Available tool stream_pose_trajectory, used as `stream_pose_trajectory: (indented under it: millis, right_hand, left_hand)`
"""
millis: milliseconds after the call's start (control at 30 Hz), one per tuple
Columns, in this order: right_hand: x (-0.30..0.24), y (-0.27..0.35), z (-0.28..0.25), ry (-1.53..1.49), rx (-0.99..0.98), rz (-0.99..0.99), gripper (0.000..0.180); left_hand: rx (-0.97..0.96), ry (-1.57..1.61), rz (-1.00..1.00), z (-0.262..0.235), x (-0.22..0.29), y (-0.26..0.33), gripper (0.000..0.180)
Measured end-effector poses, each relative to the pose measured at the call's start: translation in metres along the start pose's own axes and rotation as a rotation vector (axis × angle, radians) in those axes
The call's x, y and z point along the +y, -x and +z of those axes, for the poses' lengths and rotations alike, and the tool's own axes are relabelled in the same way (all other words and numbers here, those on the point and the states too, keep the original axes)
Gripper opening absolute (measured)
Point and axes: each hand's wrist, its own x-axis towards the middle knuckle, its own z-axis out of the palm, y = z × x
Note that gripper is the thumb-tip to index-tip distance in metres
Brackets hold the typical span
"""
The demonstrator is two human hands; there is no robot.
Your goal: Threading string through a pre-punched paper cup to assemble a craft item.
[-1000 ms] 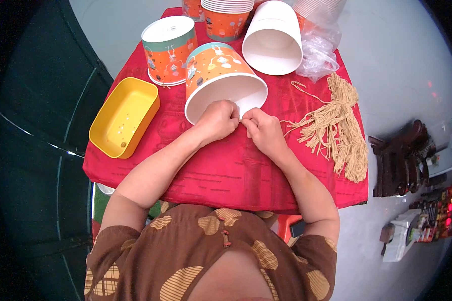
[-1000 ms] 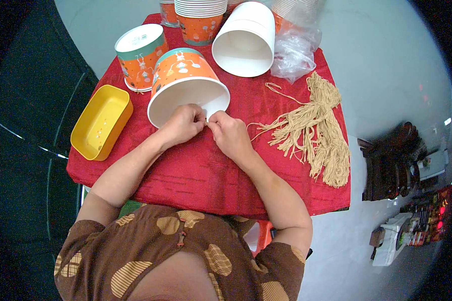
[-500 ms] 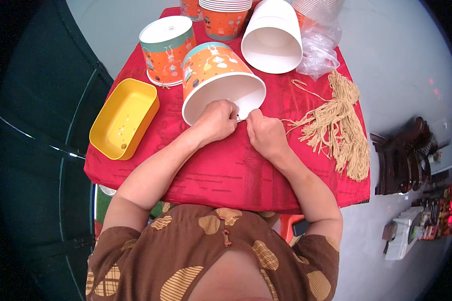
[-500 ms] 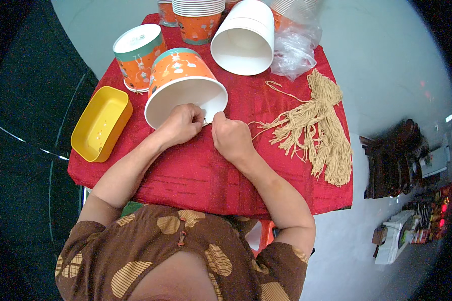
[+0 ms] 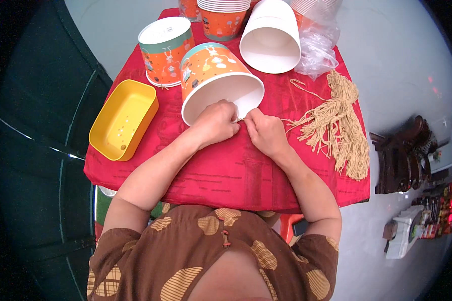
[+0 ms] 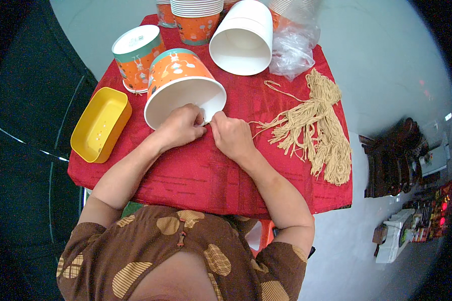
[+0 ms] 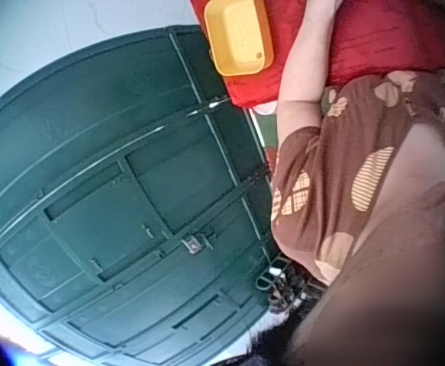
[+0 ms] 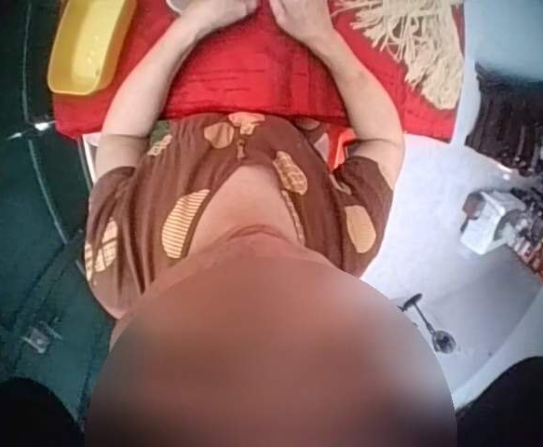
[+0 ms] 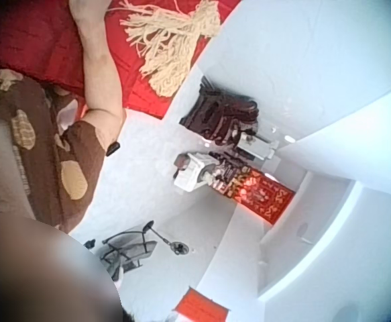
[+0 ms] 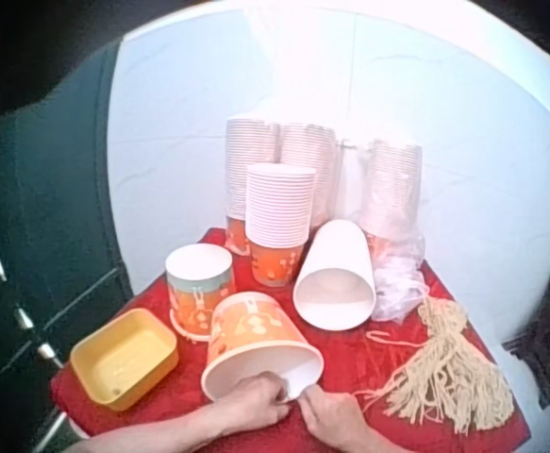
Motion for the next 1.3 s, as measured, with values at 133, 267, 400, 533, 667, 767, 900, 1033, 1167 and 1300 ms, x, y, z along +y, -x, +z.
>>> stream_pose_trajectory:
  millis: [133, 267, 400, 533, 667, 767, 900, 1033, 1167, 1300]
  right_hand:
    - [0.003, 0.000, 0.001, -0.013, -0.004, 0.002, 0.014]
    - [0.003, -0.001, 0.000, -0.028, -0.011, -0.001, 0.014]
    - [0.001, 0.000, -0.002, -0.018, -0.046, 0.008, 0.014]
    - [0.000, 0.001, -0.002, 0.021, -0.063, -0.007, 0.014]
    - [-0.001, 0.001, -0.001, 0.102, -0.039, -0.010, 0.013]
    - [-0.012, -0.001, -0.005, 0.146, 0.014, -0.060, 0.013]
    - [-0.010, 0.001, -0.001, 0.144, 0.076, -0.171, 0.012]
    - [-0.010, 0.001, 0.001, 0.162, 0.100, -0.207, 0.012]
    - [-0.010, 0.000, 0.002, 0.160, 0.112, -0.201, 0.012]
    - [-0.006, -0.002, 0.002, 0.166, 0.112, -0.202, 0.013]
  left_hand:
    - [0.068, -0.137, 0.026, 0.009, 0.003, 0.002, 0.016]
    - [0.111, -0.196, 0.010, 0.017, -0.005, -0.001, 0.010]
    - [0.100, -0.177, 0.027, 0.016, -0.007, -0.001, 0.009]
    - [0.088, -0.139, 0.037, 0.015, -0.009, -0.002, 0.008]
    - [0.047, -0.102, 0.017, 0.010, -0.004, -0.001, 0.007]
    - [0.017, -0.112, -0.005, 0.008, -0.005, -0.001, 0.006]
    - [0.030, -0.149, 0.015, 0.009, 0.000, 0.000, 0.006]
    - [0.071, -0.209, 0.038, 0.015, 0.001, 0.002, 0.006]
    - [0.111, -0.260, 0.099, 0.020, 0.004, 0.004, 0.007]
    - [0.112, -0.240, 0.117, 0.020, 0.002, 0.004, 0.009]
